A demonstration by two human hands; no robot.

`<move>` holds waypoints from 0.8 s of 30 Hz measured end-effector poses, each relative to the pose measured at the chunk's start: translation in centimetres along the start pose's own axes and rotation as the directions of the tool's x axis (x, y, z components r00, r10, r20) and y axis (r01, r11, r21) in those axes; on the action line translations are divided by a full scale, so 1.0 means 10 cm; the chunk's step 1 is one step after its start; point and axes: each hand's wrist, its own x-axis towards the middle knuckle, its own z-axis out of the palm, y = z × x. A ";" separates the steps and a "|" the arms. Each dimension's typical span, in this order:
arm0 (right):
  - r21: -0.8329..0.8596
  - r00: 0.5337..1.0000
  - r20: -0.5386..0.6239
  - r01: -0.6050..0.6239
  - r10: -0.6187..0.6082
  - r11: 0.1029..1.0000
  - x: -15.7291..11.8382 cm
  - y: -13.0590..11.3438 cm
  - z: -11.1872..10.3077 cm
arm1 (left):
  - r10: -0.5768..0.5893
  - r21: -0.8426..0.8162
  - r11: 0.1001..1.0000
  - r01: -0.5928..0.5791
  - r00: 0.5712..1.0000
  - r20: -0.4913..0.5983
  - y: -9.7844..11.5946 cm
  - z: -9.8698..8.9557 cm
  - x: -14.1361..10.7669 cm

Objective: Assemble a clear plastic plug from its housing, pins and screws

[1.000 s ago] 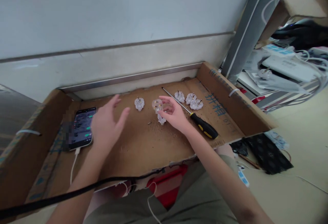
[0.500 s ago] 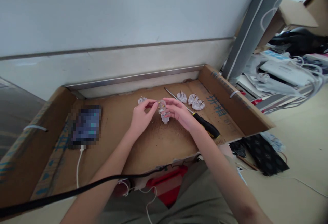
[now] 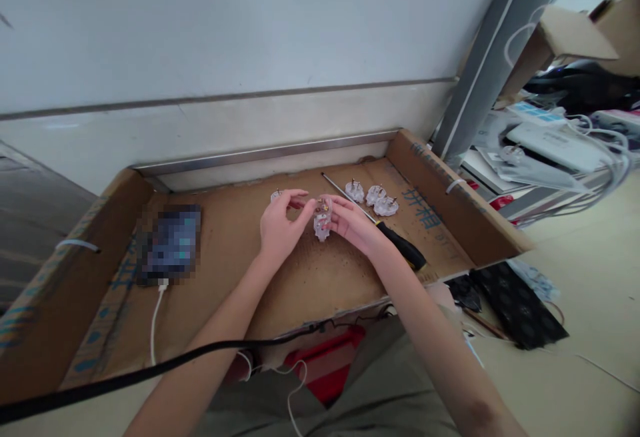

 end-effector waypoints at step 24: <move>-0.073 0.966 -0.197 0.157 -0.169 0.985 0.09 0.03 -0.06 | 0.104 0.264 0.927 -0.267 0.857 0.505 -0.04 0.00 -0.09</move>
